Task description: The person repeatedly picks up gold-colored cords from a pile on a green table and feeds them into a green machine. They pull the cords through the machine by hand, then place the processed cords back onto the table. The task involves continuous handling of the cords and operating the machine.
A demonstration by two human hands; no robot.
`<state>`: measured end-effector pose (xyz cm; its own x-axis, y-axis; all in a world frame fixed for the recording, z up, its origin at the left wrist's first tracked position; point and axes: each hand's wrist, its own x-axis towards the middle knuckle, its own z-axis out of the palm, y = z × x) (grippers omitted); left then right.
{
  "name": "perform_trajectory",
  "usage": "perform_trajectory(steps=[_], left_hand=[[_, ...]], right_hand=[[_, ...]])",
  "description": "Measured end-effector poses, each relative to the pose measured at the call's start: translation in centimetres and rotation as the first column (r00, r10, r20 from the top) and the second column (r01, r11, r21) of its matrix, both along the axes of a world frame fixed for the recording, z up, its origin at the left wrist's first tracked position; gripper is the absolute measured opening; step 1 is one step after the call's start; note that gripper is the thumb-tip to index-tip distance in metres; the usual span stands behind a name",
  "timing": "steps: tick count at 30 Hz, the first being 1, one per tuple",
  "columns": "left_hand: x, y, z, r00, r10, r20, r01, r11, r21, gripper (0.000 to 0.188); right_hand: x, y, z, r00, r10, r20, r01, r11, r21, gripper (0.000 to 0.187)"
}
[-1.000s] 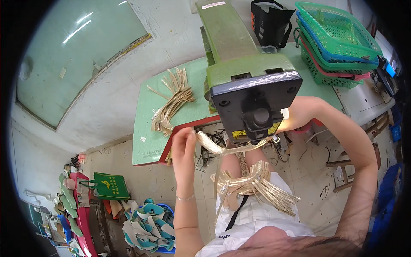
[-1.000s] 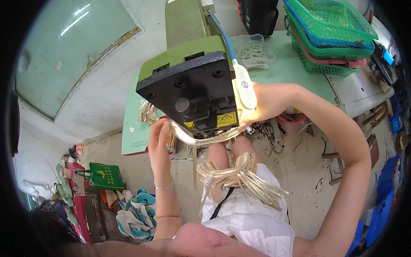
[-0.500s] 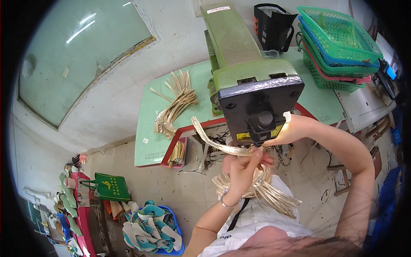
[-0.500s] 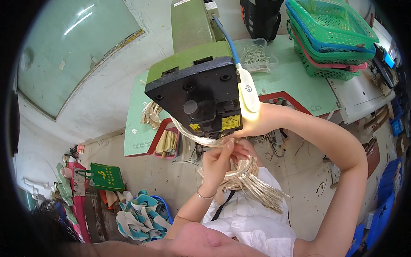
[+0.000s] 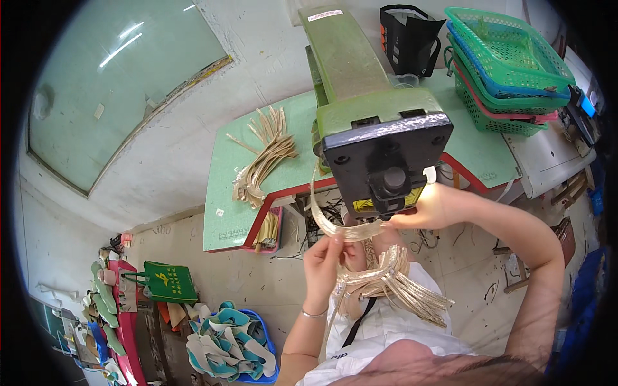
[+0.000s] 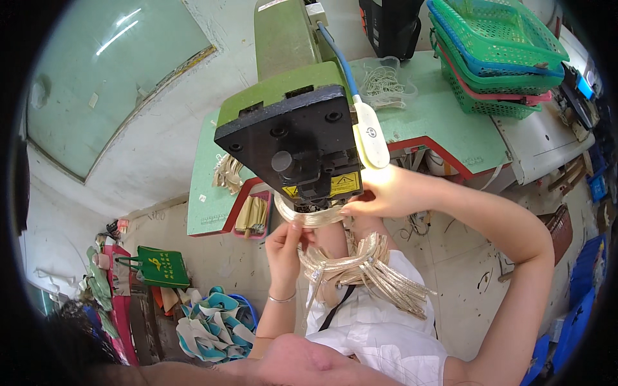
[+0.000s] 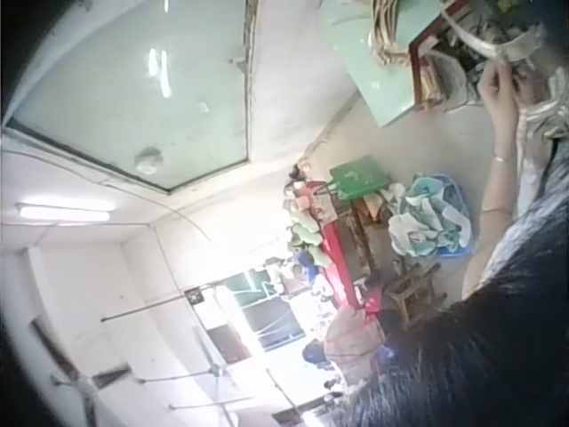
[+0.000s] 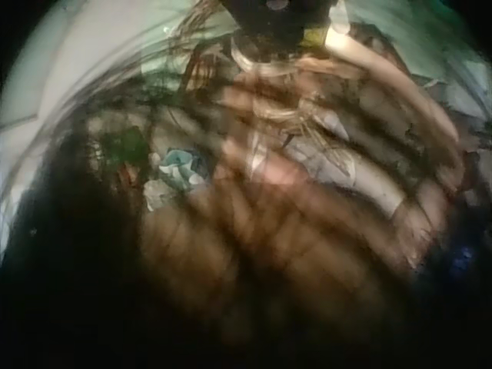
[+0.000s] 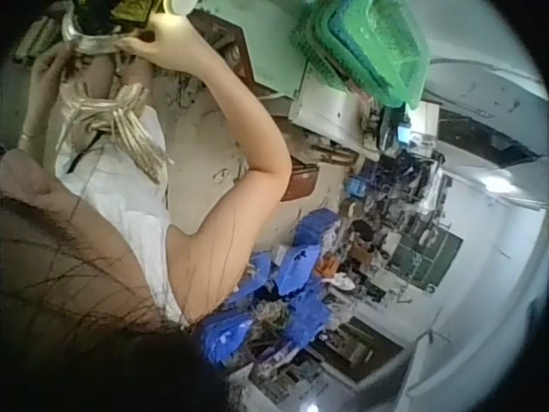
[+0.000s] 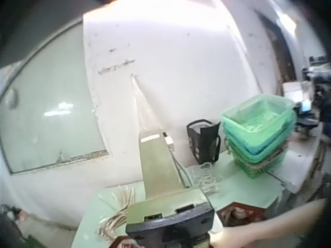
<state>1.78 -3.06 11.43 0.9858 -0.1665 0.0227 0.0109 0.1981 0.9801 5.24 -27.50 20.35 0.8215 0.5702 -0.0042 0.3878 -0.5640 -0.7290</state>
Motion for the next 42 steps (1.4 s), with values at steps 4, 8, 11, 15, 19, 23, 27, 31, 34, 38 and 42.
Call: perform_trajectory(steps=[4,8,11,15,19,23,27,31,34,38,42], left_hand=[[-0.3,1.7,-2.1,0.983,-0.081,-0.163,0.053,0.984,-0.169,0.032],[-3.1,0.0,-1.9,0.855,-0.439,-0.275,0.405,0.898,-0.174,0.036],[-3.5,-1.3,1.2,0.786,-0.587,-0.197,0.58,0.809,-0.097,0.033],[-1.4,-1.6,2.5,0.917,-0.387,0.097,0.317,0.854,0.413,0.023],[-1.0,-3.5,2.5,0.939,-0.344,0.026,0.342,0.937,0.07,0.018],[0.1,-4.3,2.0,0.929,-0.366,-0.056,0.365,0.931,-0.022,0.023],[0.5,-4.5,2.4,0.922,-0.379,-0.081,0.381,0.925,0.014,0.034],[0.4,-5.0,2.9,0.945,-0.301,-0.127,0.306,0.952,0.021,0.037],[0.5,-5.0,3.0,0.936,-0.305,-0.174,0.296,0.952,-0.079,0.037],[0.4,-4.5,2.8,0.937,-0.31,-0.16,0.29,0.948,-0.132,0.036],[-0.7,-4.1,1.7,0.973,-0.195,-0.121,0.175,0.972,-0.156,0.028]], right_hand=[[-2.2,1.7,-3.0,0.977,0.154,0.147,-0.147,0.987,-0.059,0.039],[-5.7,4.5,-6.6,0.932,0.005,0.362,-0.131,0.936,0.326,0.034],[-6.5,3.5,-5.9,0.993,-0.111,0.042,0.077,0.869,0.489,0.025],[-5.6,1.3,-0.7,0.89,-0.006,-0.456,0.15,0.948,0.28,0.03],[-5.3,0.6,-1.8,0.666,-0.034,-0.745,0.416,0.846,0.333,0.05],[-5.4,-0.9,-2.4,0.645,-0.074,-0.761,0.535,0.755,0.38,0.058],[-5.3,-2.0,-1.3,0.471,-0.008,-0.882,0.692,0.623,0.364,0.056],[-5.6,-2.2,-0.9,0.548,0.032,-0.836,0.663,0.593,0.458,0.034],[-5.5,-2.3,-1.5,0.643,0.034,-0.765,0.556,0.666,0.497,0.024],[-5.2,-1.7,-1.5,0.684,-0.012,-0.729,0.528,0.698,0.484,0.019],[-4.6,-0.7,-1.3,0.767,-0.132,-0.628,0.442,0.818,0.368,0.016]])
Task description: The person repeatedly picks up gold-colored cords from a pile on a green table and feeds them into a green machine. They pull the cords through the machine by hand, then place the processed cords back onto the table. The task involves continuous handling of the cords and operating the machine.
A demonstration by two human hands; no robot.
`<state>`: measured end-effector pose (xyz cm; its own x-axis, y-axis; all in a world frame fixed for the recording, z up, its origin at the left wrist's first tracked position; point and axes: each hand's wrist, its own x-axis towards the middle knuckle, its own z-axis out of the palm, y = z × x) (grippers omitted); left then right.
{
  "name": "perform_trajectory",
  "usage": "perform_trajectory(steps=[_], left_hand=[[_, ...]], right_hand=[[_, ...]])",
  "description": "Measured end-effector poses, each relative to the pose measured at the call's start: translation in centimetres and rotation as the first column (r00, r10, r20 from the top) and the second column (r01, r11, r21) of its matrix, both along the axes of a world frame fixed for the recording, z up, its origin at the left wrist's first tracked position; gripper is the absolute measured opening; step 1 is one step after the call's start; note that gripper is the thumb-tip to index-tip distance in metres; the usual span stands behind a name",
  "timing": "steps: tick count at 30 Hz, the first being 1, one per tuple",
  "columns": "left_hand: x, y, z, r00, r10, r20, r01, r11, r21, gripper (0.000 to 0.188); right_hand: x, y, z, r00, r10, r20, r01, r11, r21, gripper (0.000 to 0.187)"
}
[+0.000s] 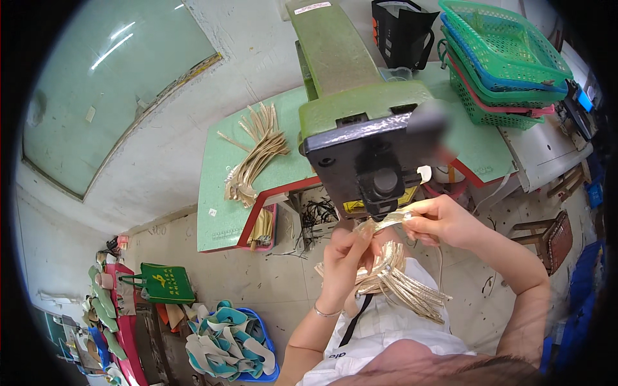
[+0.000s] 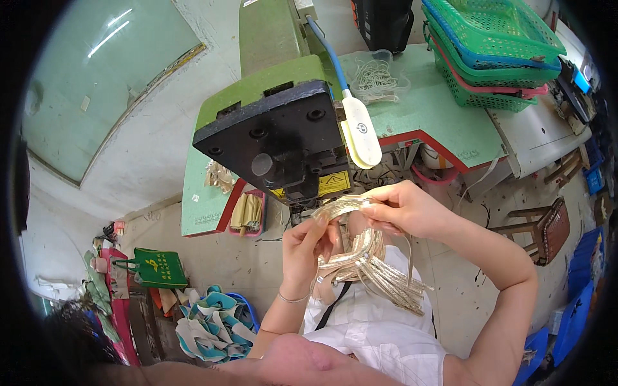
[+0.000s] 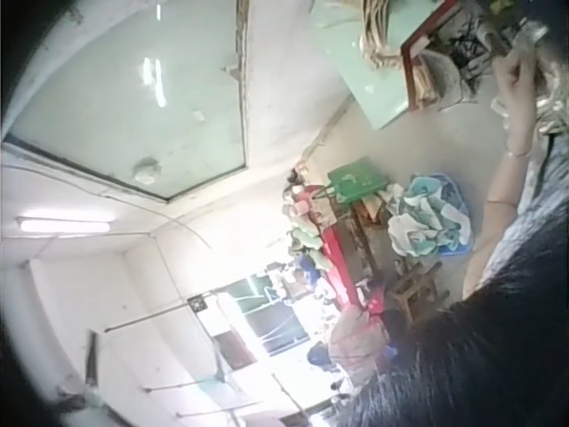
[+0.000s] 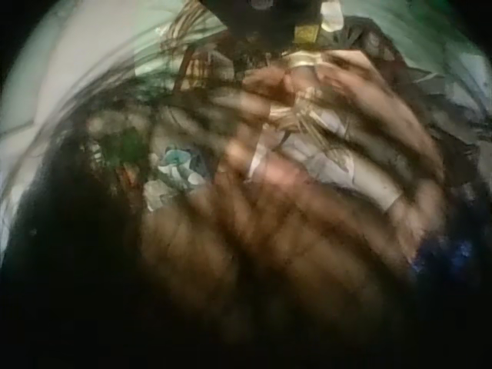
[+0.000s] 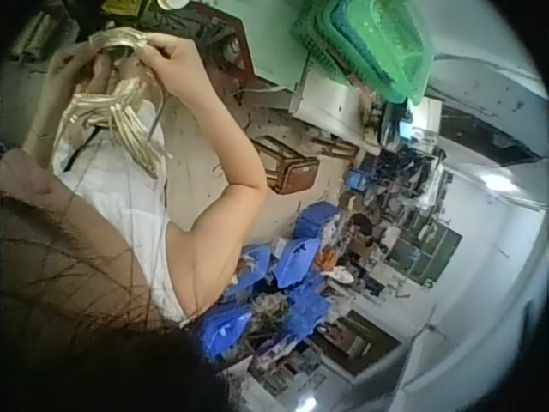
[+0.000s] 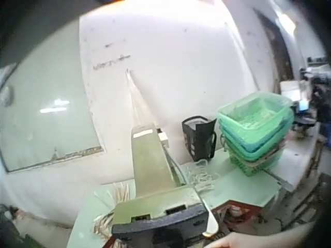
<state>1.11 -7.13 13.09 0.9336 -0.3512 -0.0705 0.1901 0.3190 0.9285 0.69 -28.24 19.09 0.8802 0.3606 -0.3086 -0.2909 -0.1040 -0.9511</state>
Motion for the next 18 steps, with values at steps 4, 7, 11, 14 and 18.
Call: perform_trajectory(steps=[4,7,11,14,18], left_hand=[[-1.4,0.7,-0.5,0.99,0.131,-0.044,-0.135,0.987,-0.086,0.026],[-2.2,1.1,-1.5,0.976,0.205,-0.075,-0.213,0.968,-0.132,0.025],[-2.6,1.5,-2.1,0.969,0.247,-0.009,-0.247,0.968,-0.036,0.024],[-1.7,1.2,-1.6,0.93,0.273,0.247,-0.323,0.927,0.19,0.017],[1.0,1.8,0.4,0.784,0.011,0.621,-0.358,0.825,0.437,0.01]], right_hand=[[1.1,1.4,0.8,0.994,-0.004,0.105,0.021,0.987,-0.161,0.019],[1.6,2.2,1.6,0.985,0.031,0.167,0.01,0.97,-0.242,0.023],[2.7,2.3,1.5,0.982,0.084,0.172,-0.009,0.918,-0.396,0.024],[2.9,2.3,2.4,0.934,0.183,0.307,0.003,0.855,-0.518,0.026],[3.2,2.6,2.3,0.79,0.245,0.562,0.028,0.902,-0.431,0.033]])
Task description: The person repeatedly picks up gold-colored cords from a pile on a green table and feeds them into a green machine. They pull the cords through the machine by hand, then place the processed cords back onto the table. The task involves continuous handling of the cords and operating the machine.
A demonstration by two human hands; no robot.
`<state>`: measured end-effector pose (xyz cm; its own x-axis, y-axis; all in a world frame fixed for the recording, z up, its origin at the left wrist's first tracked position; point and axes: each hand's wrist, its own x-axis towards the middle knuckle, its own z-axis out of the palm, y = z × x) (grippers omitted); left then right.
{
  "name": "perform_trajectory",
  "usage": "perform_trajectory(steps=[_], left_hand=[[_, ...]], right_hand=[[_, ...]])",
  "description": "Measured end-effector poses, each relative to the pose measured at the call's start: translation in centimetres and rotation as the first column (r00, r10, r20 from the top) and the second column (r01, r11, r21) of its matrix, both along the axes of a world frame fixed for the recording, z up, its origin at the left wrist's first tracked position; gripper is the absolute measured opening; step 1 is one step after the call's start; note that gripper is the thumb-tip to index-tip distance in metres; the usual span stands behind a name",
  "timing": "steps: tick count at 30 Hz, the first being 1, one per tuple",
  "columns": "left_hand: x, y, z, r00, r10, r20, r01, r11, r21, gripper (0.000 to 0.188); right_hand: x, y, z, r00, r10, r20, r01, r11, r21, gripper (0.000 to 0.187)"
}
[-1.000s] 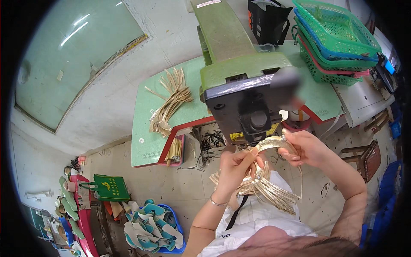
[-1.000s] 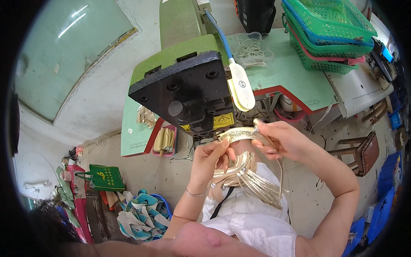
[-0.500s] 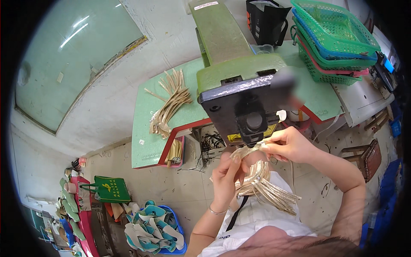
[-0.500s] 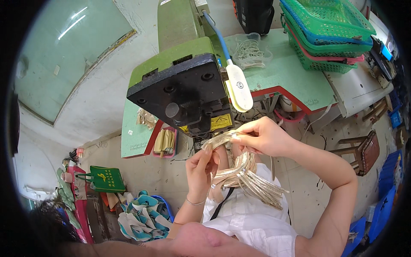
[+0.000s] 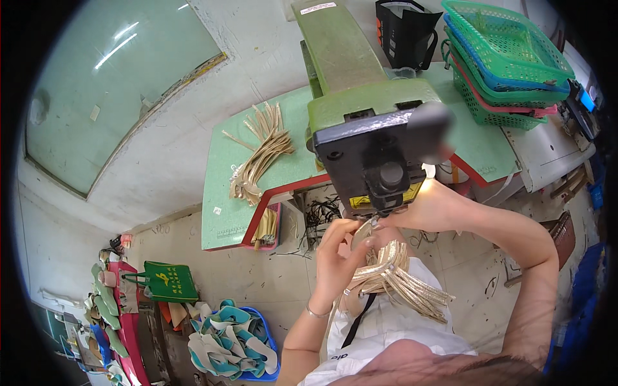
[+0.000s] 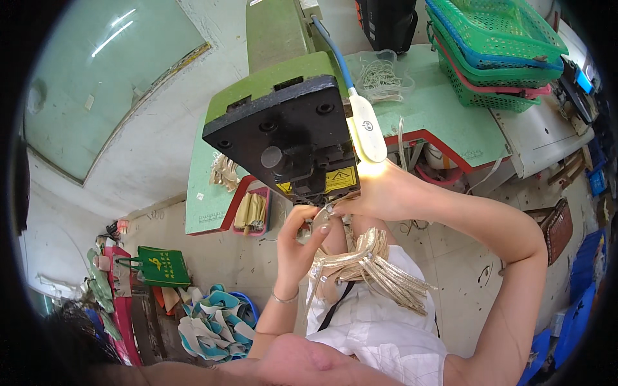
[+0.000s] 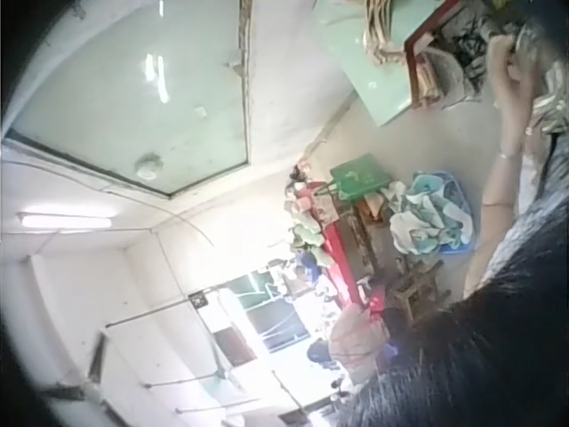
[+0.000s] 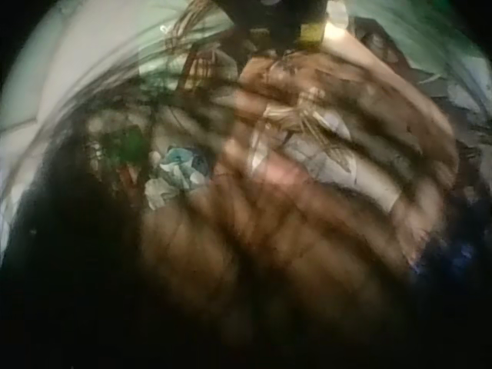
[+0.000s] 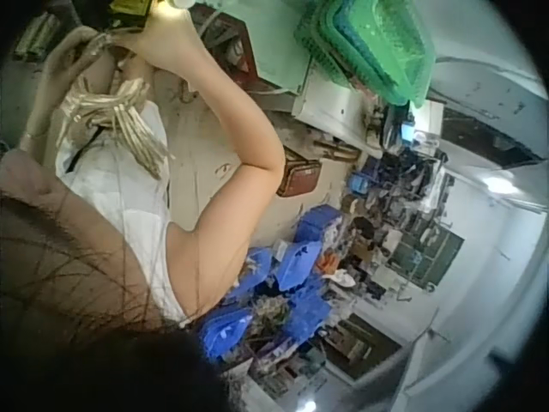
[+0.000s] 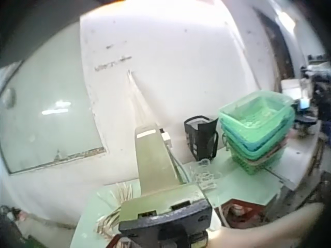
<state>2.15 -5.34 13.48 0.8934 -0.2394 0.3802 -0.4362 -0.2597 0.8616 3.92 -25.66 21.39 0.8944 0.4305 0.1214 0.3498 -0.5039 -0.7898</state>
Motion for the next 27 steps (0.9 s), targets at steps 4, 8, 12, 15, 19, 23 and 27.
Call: perform_trajectory(steps=[4,8,12,15,19,23,27], left_hand=[[1.2,0.2,0.6,0.925,-0.094,-0.368,0.126,0.99,0.064,0.007],[0.6,-0.3,-0.7,0.896,-0.164,-0.412,0.037,0.954,-0.299,0.009],[-0.3,-0.1,-1.4,0.893,-0.165,-0.419,-0.024,0.912,-0.41,0.012],[0.0,0.4,-1.2,0.878,-0.214,-0.428,0.005,0.898,-0.439,0.013],[0.2,0.3,0.1,0.853,-0.26,-0.451,0.07,0.916,-0.396,0.012],[0.2,-0.2,-0.7,0.862,-0.243,-0.445,0.087,0.935,-0.343,0.012],[0.2,-1.2,0.1,0.852,-0.239,-0.467,0.045,0.92,-0.389,0.013]], right_hand=[[0.4,-0.1,0.8,0.998,-0.028,-0.06,0.02,0.991,-0.134,0.033],[1.2,-3.0,-1.4,0.984,-0.113,0.138,0.122,0.991,-0.059,0.038],[0.3,-6.5,-4.0,0.929,-0.332,-0.165,0.329,0.943,-0.048,0.042],[-0.3,-7.3,-6.5,0.702,0.027,-0.712,0.243,0.93,0.275,0.055],[-1.3,-6.2,-7.3,0.736,0.313,-0.6,0.264,0.684,0.68,0.052],[-2.1,-7.3,-7.7,0.762,0.239,-0.602,0.428,0.512,0.745,0.055],[-2.7,-7.7,-7.1,0.719,0.242,-0.651,0.511,0.45,0.732,0.051]])
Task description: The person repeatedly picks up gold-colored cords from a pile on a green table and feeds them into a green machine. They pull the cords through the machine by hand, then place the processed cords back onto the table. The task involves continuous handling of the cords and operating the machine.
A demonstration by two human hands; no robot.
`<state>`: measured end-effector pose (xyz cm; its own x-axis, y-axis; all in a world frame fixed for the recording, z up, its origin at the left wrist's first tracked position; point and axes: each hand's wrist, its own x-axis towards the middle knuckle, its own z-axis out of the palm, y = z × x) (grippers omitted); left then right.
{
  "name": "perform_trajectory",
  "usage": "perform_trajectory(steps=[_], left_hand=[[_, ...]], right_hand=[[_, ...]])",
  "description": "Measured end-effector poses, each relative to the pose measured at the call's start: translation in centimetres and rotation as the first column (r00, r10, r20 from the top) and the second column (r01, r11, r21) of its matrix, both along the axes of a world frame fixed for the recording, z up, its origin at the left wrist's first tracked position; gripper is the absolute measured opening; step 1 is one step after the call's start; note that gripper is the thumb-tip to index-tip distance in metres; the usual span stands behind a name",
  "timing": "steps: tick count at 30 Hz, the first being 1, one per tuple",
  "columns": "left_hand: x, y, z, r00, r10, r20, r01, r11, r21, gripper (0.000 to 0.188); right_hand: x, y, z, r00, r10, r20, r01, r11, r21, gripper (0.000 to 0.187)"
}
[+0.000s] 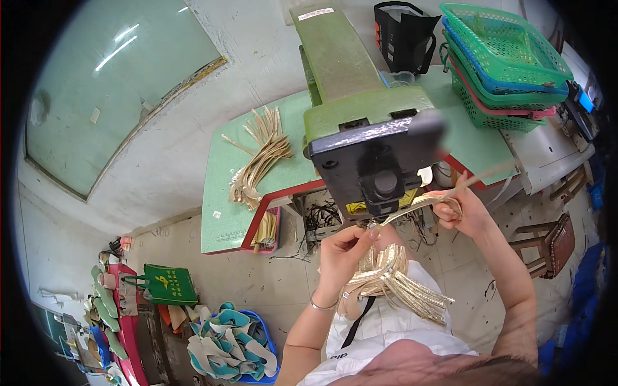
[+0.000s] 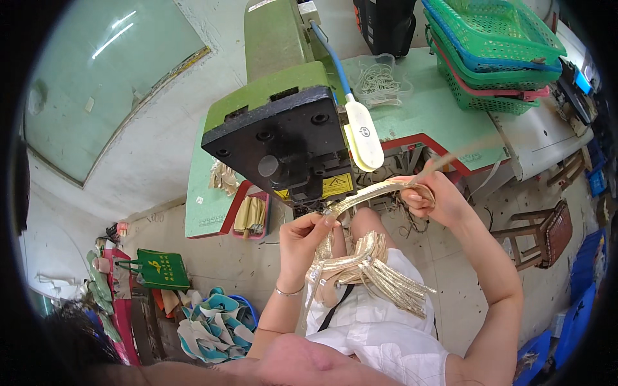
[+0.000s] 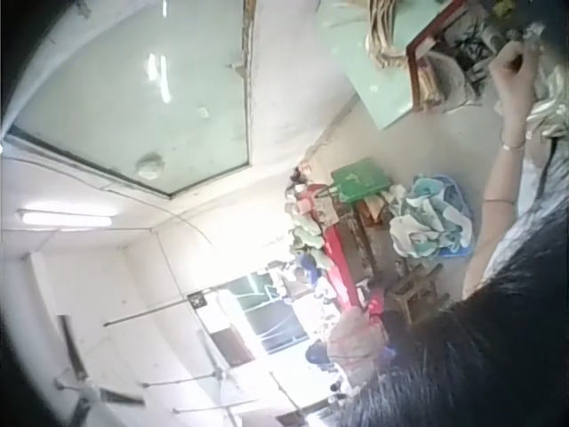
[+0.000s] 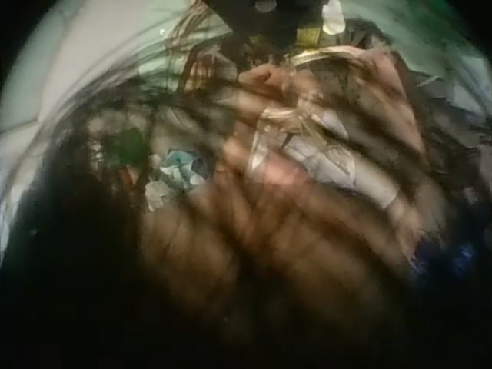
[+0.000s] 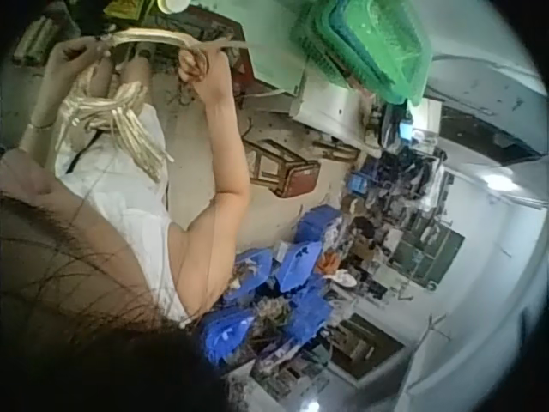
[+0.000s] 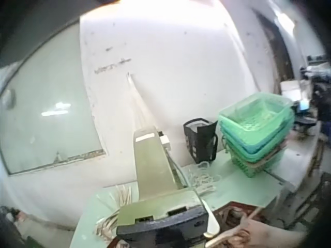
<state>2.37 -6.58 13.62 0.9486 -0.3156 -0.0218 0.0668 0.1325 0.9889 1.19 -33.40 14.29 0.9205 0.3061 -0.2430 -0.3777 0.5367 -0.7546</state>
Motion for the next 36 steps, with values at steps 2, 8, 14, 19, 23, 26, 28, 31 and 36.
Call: perform_trajectory(steps=[2,8,14,19,23,26,28,31,36], left_hand=[[0.0,-0.1,0.2,1.0,0.021,0.001,-0.021,0.999,-0.035,0.014],[-0.7,0.8,-0.9,0.992,0.121,0.04,-0.12,0.992,-0.036,0.014],[-1.9,2.0,-0.8,0.968,0.249,0.027,-0.248,0.967,-0.057,0.015],[-3.3,3.8,-1.6,0.936,0.352,-0.01,-0.352,0.934,-0.064,0.017],[-4.2,5.4,-2.3,0.913,0.4,-0.083,-0.408,0.903,-0.137,0.015],[-4.6,6.3,-2.6,0.891,0.434,-0.131,-0.452,0.875,-0.172,0.015],[-4.5,6.6,-3.3,0.886,0.442,-0.141,-0.462,0.871,-0.169,0.016],[-4.2,6.8,-3.8,0.873,0.455,-0.178,-0.482,0.86,-0.168,0.017],[-3.3,7.6,-4.1,0.898,0.373,-0.231,-0.425,0.871,-0.245,0.019]], right_hand=[[0.0,-0.3,-0.3,0.996,0.025,0.088,-0.014,0.993,-0.118,0.04],[-0.4,1.4,2.4,0.963,0.076,0.26,0.079,0.841,-0.536,0.028],[0.6,2.8,2.3,0.879,0.225,0.42,0.171,0.675,-0.718,0.018],[0.9,4.2,2.6,0.894,0.322,0.312,-0.04,0.75,-0.66,0.018],[1.2,5.8,3.4,0.889,0.359,0.285,-0.049,0.693,-0.72,0.019],[1.0,7.0,4.3,0.878,0.338,0.34,0.016,0.688,-0.726,0.02],[1.2,7.1,3.7,0.858,0.356,0.37,0.065,0.64,-0.766,0.021],[1.2,7.3,3.5,0.843,0.364,0.396,0.092,0.629,-0.772,0.02],[1.1,7.8,3.3,0.821,0.323,0.471,0.162,0.659,-0.734,0.018]])
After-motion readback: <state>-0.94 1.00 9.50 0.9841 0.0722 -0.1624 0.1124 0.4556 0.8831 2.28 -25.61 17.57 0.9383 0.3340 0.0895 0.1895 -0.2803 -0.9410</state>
